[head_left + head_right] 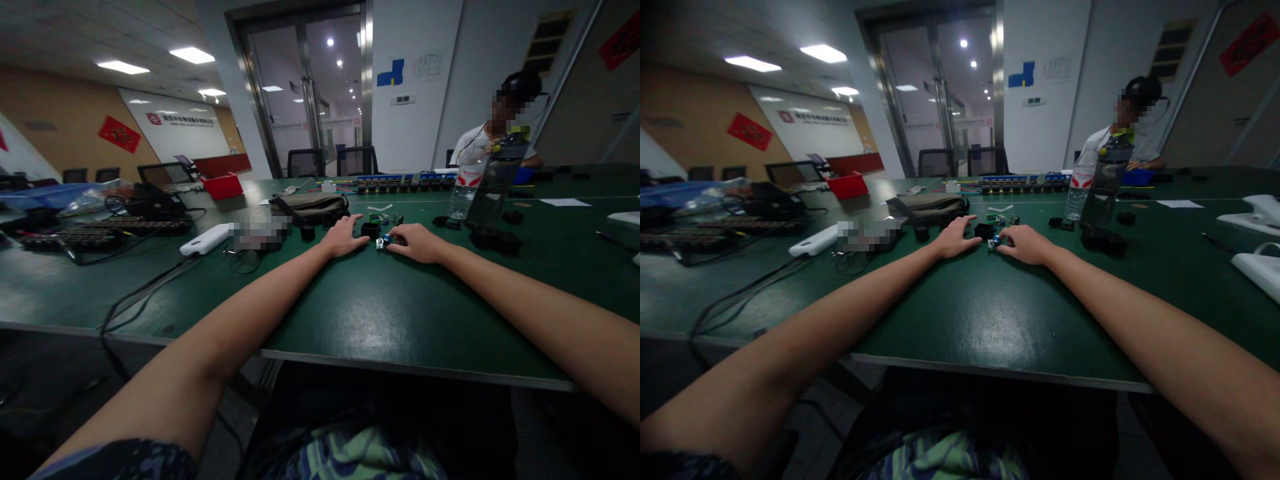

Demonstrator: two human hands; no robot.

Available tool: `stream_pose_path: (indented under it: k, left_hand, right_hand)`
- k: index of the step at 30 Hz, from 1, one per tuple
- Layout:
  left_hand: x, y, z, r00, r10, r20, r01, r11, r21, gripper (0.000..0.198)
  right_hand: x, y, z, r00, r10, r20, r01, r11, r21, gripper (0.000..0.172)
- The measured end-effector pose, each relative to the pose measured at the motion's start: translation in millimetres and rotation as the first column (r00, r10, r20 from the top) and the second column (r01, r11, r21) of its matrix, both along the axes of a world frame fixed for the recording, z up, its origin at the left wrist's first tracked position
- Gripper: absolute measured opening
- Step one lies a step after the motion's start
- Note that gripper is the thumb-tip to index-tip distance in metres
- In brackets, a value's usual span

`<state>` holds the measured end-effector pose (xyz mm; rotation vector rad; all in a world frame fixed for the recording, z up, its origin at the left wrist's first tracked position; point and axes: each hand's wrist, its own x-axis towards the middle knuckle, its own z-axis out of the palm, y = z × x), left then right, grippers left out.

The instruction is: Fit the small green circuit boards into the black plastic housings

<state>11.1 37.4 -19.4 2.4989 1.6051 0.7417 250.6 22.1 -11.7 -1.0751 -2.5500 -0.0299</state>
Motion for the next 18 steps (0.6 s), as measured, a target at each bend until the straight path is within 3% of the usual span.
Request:
stream_pose_path:
  k: [6, 18]
  left_hand:
    - [2.2, 4.9, -0.9, 0.997, -0.067, 0.026, 0.067, 0.998, 0.017, 0.046]
    - [-2.4, -1.8, 2.9, 0.964, -0.246, 0.102, 0.231, 0.963, 0.142, 0.035]
  right_hand:
    - [1.7, 0.3, 0.7, 1.000, 0.006, -0.003, -0.006, 1.000, -0.004, 0.028]
    - [1.3, 0.5, 1.2, 1.000, 0.006, 0.015, -0.006, 1.000, 0.024, 0.026]
